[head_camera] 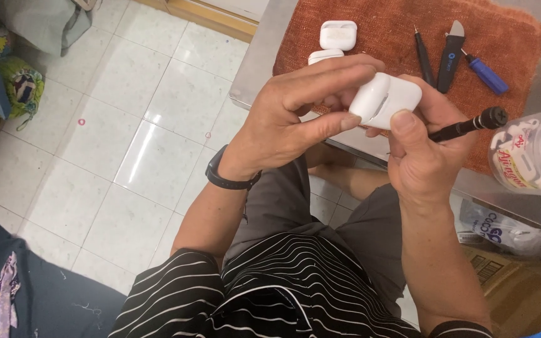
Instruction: The person is disassembling an AirPods charging case using a screwdriver and a prying tool to remove internal components.
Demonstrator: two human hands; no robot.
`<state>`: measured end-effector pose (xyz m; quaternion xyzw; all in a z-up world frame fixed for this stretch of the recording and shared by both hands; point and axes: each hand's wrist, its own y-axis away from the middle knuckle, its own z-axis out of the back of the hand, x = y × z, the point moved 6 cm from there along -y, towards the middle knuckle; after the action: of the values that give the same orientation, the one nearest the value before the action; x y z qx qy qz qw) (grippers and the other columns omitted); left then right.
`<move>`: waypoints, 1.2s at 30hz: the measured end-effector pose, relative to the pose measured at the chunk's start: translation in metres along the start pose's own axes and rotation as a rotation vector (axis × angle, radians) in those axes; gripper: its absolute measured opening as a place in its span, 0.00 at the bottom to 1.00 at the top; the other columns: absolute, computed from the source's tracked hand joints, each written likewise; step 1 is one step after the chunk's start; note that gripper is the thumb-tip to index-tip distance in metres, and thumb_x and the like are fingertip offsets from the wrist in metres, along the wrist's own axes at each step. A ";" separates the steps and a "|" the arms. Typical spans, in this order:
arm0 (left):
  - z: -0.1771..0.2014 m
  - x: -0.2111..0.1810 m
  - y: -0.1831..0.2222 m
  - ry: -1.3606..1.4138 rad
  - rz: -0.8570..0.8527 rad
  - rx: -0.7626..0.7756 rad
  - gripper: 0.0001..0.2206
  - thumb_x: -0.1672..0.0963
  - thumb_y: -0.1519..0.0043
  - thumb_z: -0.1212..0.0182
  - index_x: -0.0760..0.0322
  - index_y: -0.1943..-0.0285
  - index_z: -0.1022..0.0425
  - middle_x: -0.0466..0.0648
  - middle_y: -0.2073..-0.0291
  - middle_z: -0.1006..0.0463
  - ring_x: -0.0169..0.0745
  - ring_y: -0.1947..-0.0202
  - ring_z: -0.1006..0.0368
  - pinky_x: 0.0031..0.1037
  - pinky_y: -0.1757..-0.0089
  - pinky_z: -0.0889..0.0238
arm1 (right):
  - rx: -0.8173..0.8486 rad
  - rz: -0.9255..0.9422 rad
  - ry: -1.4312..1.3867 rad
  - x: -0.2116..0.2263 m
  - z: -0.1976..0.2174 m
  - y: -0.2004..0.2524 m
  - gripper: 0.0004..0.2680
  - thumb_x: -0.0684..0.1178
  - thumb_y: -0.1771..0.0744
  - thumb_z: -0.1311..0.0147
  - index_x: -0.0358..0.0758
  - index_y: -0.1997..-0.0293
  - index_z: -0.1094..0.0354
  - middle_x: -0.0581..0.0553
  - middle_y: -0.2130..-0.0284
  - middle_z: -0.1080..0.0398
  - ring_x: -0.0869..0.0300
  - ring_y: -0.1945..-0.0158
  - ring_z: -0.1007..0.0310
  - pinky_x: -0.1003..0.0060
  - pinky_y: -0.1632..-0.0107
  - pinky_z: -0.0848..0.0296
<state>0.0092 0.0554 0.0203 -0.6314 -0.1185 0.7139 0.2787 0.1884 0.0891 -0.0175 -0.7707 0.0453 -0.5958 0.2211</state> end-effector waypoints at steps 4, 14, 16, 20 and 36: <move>-0.001 0.001 0.001 0.028 0.001 -0.003 0.18 0.61 0.28 0.36 0.62 0.29 0.32 0.55 0.30 0.29 0.46 0.28 0.29 0.27 0.41 0.19 | -0.016 -0.011 -0.027 -0.004 0.002 0.000 0.19 0.55 0.32 0.40 0.26 0.42 0.33 0.40 0.64 0.31 0.57 0.68 0.30 0.68 0.65 0.24; 0.000 0.010 0.002 -0.017 0.057 -0.032 0.19 0.62 0.28 0.35 0.61 0.28 0.33 0.49 0.37 0.22 0.36 0.45 0.21 0.22 0.47 0.21 | -0.111 0.068 0.310 0.016 -0.003 0.006 0.14 0.47 0.30 0.44 0.22 0.45 0.31 0.42 0.65 0.29 0.61 0.63 0.29 0.68 0.59 0.28; -0.002 0.008 0.001 0.056 0.065 -0.015 0.20 0.62 0.27 0.37 0.61 0.28 0.35 0.52 0.46 0.17 0.38 0.49 0.16 0.21 0.51 0.21 | -0.134 0.129 0.368 0.024 -0.005 0.009 0.11 0.39 0.30 0.44 0.19 0.44 0.33 0.34 0.57 0.26 0.54 0.55 0.24 0.63 0.49 0.23; -0.004 0.009 0.000 0.164 0.050 -0.007 0.20 0.63 0.28 0.37 0.63 0.28 0.35 0.55 0.42 0.19 0.47 0.43 0.16 0.30 0.39 0.17 | -0.143 0.204 0.389 0.029 -0.004 0.011 0.11 0.36 0.30 0.43 0.17 0.43 0.34 0.29 0.55 0.26 0.49 0.54 0.23 0.60 0.48 0.21; -0.010 0.034 0.006 0.366 0.092 -0.028 0.22 0.63 0.32 0.33 0.64 0.29 0.33 0.53 0.39 0.22 0.43 0.37 0.22 0.32 0.37 0.20 | -0.171 0.213 0.486 0.028 0.004 0.019 0.11 0.38 0.30 0.41 0.17 0.44 0.31 0.36 0.66 0.29 0.56 0.66 0.30 0.65 0.60 0.29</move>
<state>0.0156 0.0677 -0.0130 -0.7593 -0.0468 0.5974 0.2537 0.2038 0.0634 -0.0006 -0.6120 0.2280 -0.7305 0.1995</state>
